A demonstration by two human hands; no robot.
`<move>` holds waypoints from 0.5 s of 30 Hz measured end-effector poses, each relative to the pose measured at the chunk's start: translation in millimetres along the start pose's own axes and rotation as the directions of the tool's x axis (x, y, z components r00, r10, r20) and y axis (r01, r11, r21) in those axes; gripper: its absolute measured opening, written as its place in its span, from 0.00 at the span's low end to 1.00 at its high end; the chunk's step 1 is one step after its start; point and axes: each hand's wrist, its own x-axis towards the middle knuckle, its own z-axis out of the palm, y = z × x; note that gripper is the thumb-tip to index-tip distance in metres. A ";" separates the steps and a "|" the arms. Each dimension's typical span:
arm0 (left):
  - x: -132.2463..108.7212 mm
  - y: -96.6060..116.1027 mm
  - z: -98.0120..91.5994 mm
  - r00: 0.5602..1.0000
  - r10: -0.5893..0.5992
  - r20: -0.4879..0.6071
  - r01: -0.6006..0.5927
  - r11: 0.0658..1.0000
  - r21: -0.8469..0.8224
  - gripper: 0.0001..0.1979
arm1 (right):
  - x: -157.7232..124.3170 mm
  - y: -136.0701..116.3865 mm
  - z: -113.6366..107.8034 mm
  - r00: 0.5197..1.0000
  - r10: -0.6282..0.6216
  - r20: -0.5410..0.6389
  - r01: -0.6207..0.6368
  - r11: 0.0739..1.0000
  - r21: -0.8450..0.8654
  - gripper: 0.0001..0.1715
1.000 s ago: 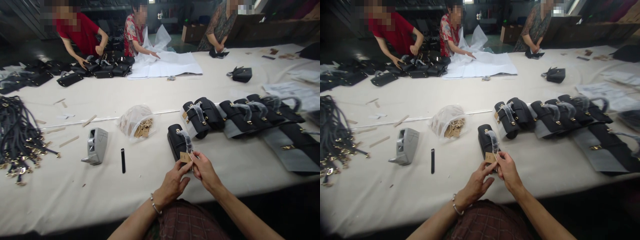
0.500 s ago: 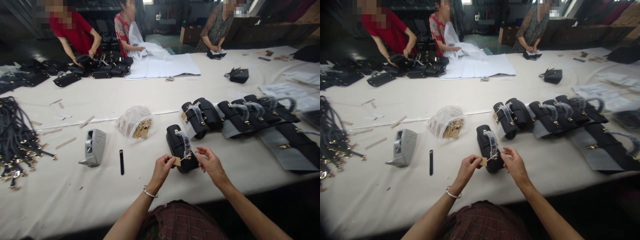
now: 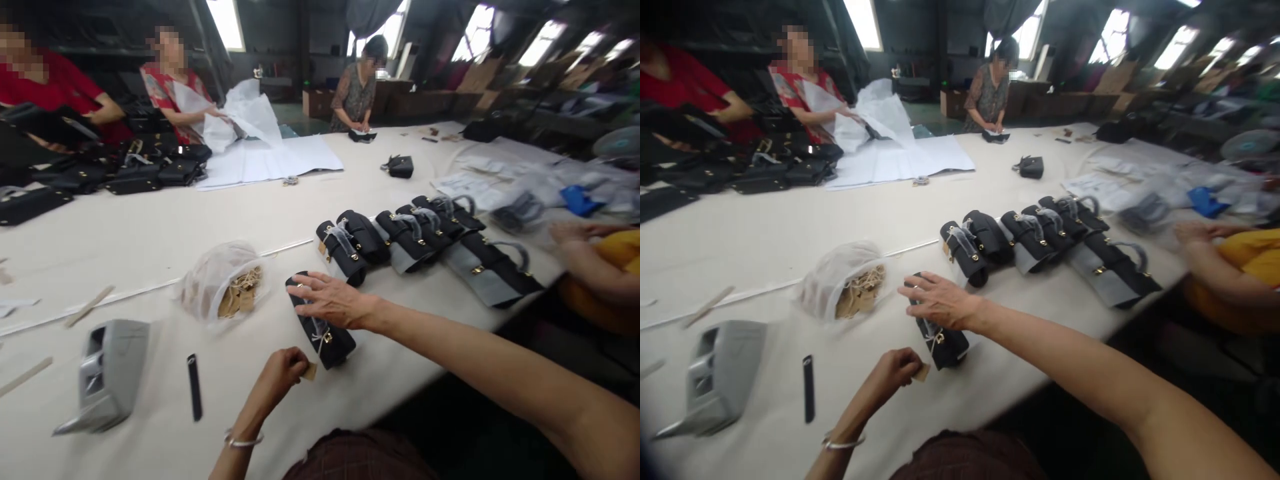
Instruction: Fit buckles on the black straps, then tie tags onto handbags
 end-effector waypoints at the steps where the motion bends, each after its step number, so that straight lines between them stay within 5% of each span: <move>1: 0.1 -1.8 -0.5 1.000 0.002 0.017 -0.002 1.000 -0.012 0.11 | 3.9 -0.6 -1.5 0.998 -0.022 0.054 0.024 1.000 -0.020 0.11; 3: -0.6 -6.2 -1.5 0.998 0.053 -0.023 -0.053 0.998 -0.023 0.12 | 6.4 -3.9 -7.3 0.988 -0.049 0.148 0.055 0.998 -0.034 0.11; 6: -2.9 -16.8 -5.2 0.964 0.148 -0.221 -0.158 0.987 -0.030 0.17 | -10.4 -10.9 -26.9 0.977 -0.045 0.207 0.052 0.998 -0.027 0.09; 10: -1.4 -37.9 -11.4 0.911 0.075 -0.405 -0.106 0.993 -0.054 0.22 | -74.7 -8.6 -58.8 0.954 0.159 0.254 -0.208 0.961 0.181 0.10; 12: 0.7 -46.0 -11.7 0.906 0.040 -0.422 -0.074 0.995 -0.065 0.22 | -117.8 -0.4 -65.0 0.857 0.424 0.293 -0.503 0.813 0.294 0.14; 15: 2.7 -48.5 -6.1 0.922 0.023 -0.385 -0.051 0.997 -0.062 0.20 | -185.4 14.9 -55.4 0.575 0.732 0.364 -0.800 0.412 0.436 0.18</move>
